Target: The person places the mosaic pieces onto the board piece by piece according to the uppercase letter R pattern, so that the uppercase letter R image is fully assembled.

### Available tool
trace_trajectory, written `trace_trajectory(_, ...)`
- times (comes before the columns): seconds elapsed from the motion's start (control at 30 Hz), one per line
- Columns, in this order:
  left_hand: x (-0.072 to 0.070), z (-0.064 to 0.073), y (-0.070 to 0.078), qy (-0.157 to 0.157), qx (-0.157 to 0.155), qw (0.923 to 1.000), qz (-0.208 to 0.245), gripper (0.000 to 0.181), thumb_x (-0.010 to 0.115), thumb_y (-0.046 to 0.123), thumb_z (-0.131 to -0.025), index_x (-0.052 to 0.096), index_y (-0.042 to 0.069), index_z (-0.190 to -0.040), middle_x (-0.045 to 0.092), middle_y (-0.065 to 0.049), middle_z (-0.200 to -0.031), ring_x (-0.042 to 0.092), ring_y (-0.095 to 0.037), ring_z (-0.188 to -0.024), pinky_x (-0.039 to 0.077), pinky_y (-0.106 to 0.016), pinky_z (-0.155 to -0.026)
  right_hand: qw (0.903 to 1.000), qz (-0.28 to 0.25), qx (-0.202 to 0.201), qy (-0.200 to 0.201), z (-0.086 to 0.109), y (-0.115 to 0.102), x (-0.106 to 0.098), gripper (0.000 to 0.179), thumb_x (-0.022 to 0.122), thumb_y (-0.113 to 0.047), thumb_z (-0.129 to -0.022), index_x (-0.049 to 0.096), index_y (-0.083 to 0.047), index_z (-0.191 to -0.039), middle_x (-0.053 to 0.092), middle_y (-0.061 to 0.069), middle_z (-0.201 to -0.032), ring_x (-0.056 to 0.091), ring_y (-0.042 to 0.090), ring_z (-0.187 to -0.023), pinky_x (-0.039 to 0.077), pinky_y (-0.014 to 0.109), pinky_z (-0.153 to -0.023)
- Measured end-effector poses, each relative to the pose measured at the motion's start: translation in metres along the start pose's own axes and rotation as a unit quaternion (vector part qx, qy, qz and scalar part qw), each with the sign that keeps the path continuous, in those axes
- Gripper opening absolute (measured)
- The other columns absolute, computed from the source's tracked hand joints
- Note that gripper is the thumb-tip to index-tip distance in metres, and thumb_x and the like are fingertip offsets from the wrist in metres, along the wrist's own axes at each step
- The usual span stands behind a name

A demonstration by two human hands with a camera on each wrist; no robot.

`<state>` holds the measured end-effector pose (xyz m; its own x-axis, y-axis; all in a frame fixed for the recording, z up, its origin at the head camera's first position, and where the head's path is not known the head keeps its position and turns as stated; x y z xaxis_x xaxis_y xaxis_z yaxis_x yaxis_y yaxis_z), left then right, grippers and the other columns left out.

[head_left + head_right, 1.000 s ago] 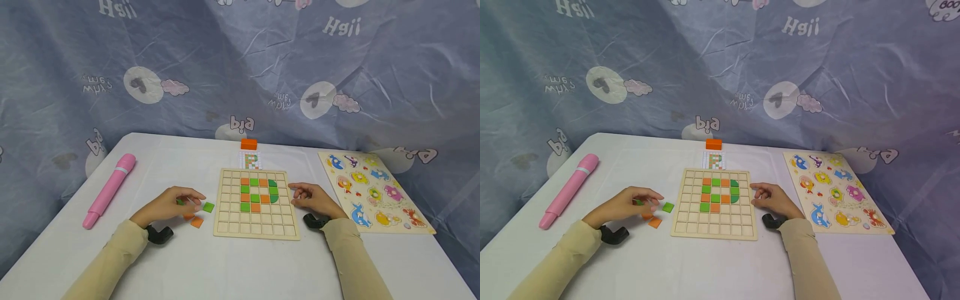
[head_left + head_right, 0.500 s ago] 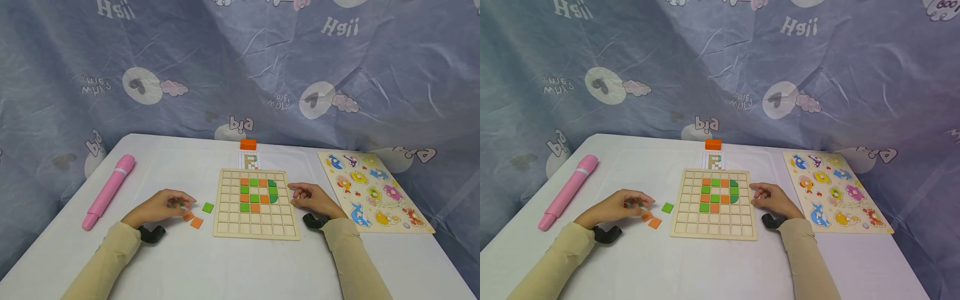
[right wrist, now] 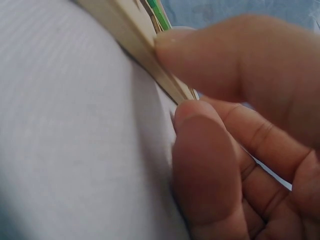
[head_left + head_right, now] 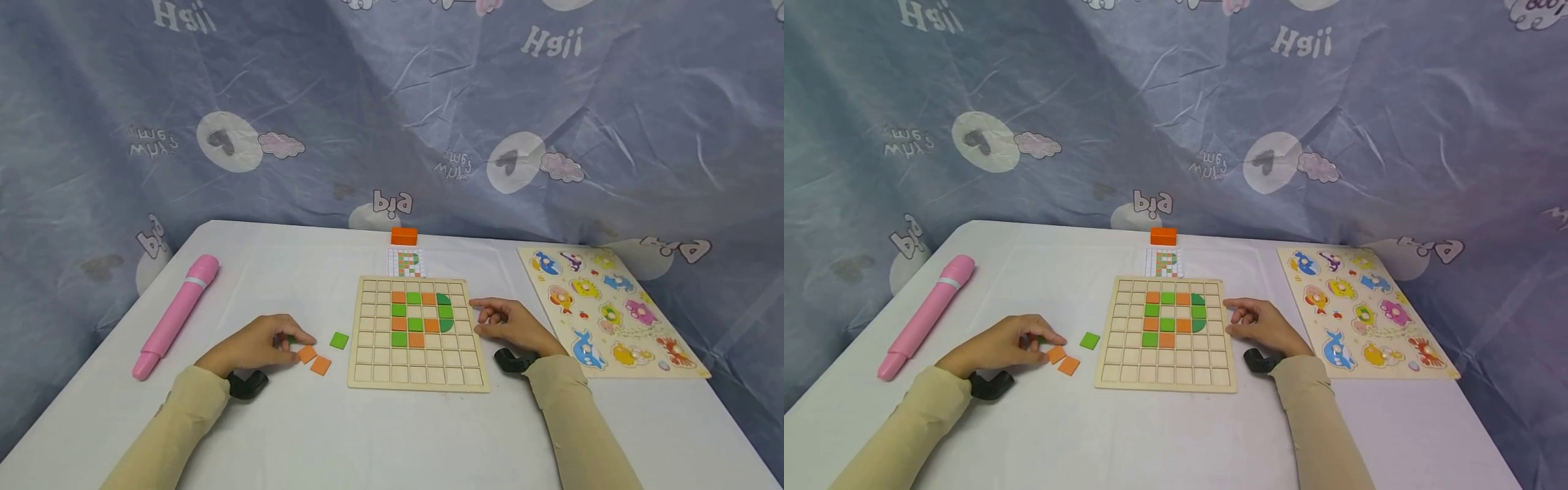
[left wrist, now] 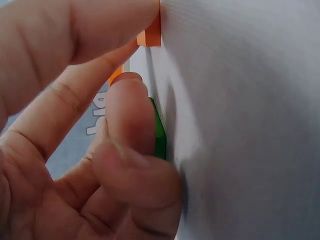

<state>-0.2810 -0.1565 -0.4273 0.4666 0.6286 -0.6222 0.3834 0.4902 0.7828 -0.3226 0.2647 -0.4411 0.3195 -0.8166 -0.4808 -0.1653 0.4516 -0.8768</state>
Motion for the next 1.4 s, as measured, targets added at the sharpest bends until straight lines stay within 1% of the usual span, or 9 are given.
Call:
trace_trajectory(0.17,0.0,0.001,-0.003,-0.003,-0.011,0.9999,0.009,0.028,0.088,-0.001,-0.085,0.083,0.002,-0.112,0.071,-0.004,-0.105,0.06,-0.007,-0.08,0.051,-0.022,-0.074,1.0,0.0,0.003,0.001,0.0,0.0,0.0,0.055,0.079,0.003,-0.093,0.058,0.016,-0.142,0.065,0.011,-0.097,0.054,0.009,-0.078,0.046,0.02,-0.071)
trace_trajectory(0.3,0.0,0.0,-0.007,-0.006,-0.017,0.9997,0.018,0.029,0.089,-0.003,-0.083,0.082,0.001,-0.111,0.071,-0.005,-0.106,0.06,-0.008,-0.08,0.052,-0.022,-0.074,1.0,0.003,0.002,0.001,0.0,0.0,0.0,0.055,0.079,0.003,-0.093,0.059,0.016,-0.142,0.065,0.011,-0.097,0.054,0.009,-0.078,0.047,0.02,-0.071)
trace_trajectory(0.57,-0.002,0.0,-0.008,-0.001,-0.021,0.9998,-0.004,0.028,0.089,-0.002,-0.084,0.082,0.004,-0.11,0.071,-0.002,-0.104,0.061,-0.009,-0.08,0.053,-0.025,-0.073,1.0,0.004,-0.002,0.001,0.002,-0.002,0.0,0.054,0.079,0.003,-0.093,0.059,0.017,-0.142,0.064,0.011,-0.097,0.054,0.009,-0.078,0.046,0.02,-0.071)
trace_trajectory(0.77,-0.002,0.0,-0.006,-0.001,-0.024,0.9997,-0.007,0.026,0.09,0.008,-0.088,0.081,0.004,-0.112,0.07,-0.001,-0.102,0.059,-0.011,-0.082,0.051,-0.025,-0.074,1.0,0.003,0.0,0.001,0.002,-0.001,0.001,0.054,0.079,0.003,-0.094,0.058,0.016,-0.142,0.064,0.011,-0.097,0.054,0.009,-0.079,0.046,0.02,-0.071)
trace_trajectory(0.87,-0.002,0.0,-0.003,0.0,-0.02,0.9998,-0.009,0.025,0.088,0.011,-0.091,0.079,0.006,-0.114,0.071,0.001,-0.103,0.059,-0.011,-0.083,0.051,-0.025,-0.077,1.0,0.003,-0.001,0.002,0.001,-0.001,0.001,0.054,0.079,0.003,-0.093,0.059,0.016,-0.142,0.064,0.011,-0.097,0.054,0.009,-0.079,0.047,0.02,-0.071)
trace_trajectory(0.93,-0.001,-0.001,0.002,0.002,-0.011,0.9999,-0.013,0.025,0.087,0.012,-0.092,0.078,0.007,-0.114,0.072,0.002,-0.104,0.06,-0.011,-0.085,0.051,-0.025,-0.078,1.0,0.003,-0.002,0.002,0.0,-0.001,0.001,0.054,0.079,0.003,-0.093,0.059,0.016,-0.142,0.065,0.012,-0.098,0.054,0.009,-0.079,0.047,0.02,-0.071)
trace_trajectory(1.1,0.0,-0.005,0.013,0.022,0.003,0.9995,-0.022,0.026,0.087,0.014,-0.092,0.076,0.007,-0.114,0.072,0.004,-0.101,0.062,-0.011,-0.087,0.052,-0.025,-0.079,1.0,0.0,0.001,0.002,0.0,0.0,0.001,0.055,0.079,0.003,-0.093,0.059,0.016,-0.142,0.065,0.013,-0.098,0.054,0.009,-0.079,0.046,0.02,-0.072)
trace_trajectory(1.27,0.01,-0.012,0.023,0.041,-0.011,0.999,-0.013,0.025,0.087,0.015,-0.092,0.076,0.009,-0.114,0.073,0.004,-0.098,0.064,-0.013,-0.084,0.053,-0.026,-0.079,1.0,-0.001,0.002,0.003,-0.001,0.0,0.0,0.055,0.079,0.004,-0.093,0.059,0.016,-0.142,0.065,0.013,-0.099,0.054,0.009,-0.079,0.046,0.02,-0.071)
trace_trajectory(1.4,0.022,-0.017,0.035,0.044,-0.024,0.9986,-0.019,0.025,0.087,0.018,-0.092,0.077,0.011,-0.114,0.073,0.005,-0.098,0.062,-0.013,-0.08,0.052,-0.027,-0.076,1.0,-0.002,0.003,0.003,0.0,0.0,0.0,0.054,0.079,0.004,-0.093,0.059,0.016,-0.142,0.065,0.014,-0.099,0.054,0.009,-0.079,0.046,0.019,-0.071)
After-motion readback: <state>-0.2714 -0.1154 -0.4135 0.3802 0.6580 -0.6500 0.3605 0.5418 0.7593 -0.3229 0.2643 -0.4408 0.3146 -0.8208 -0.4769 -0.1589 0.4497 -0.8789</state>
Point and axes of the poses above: each hand's wrist, its own z-axis away from the middle knuckle, its own x-axis out of the palm, y = z × x, the point moved 10 cm from there along -z, towards the middle knuckle
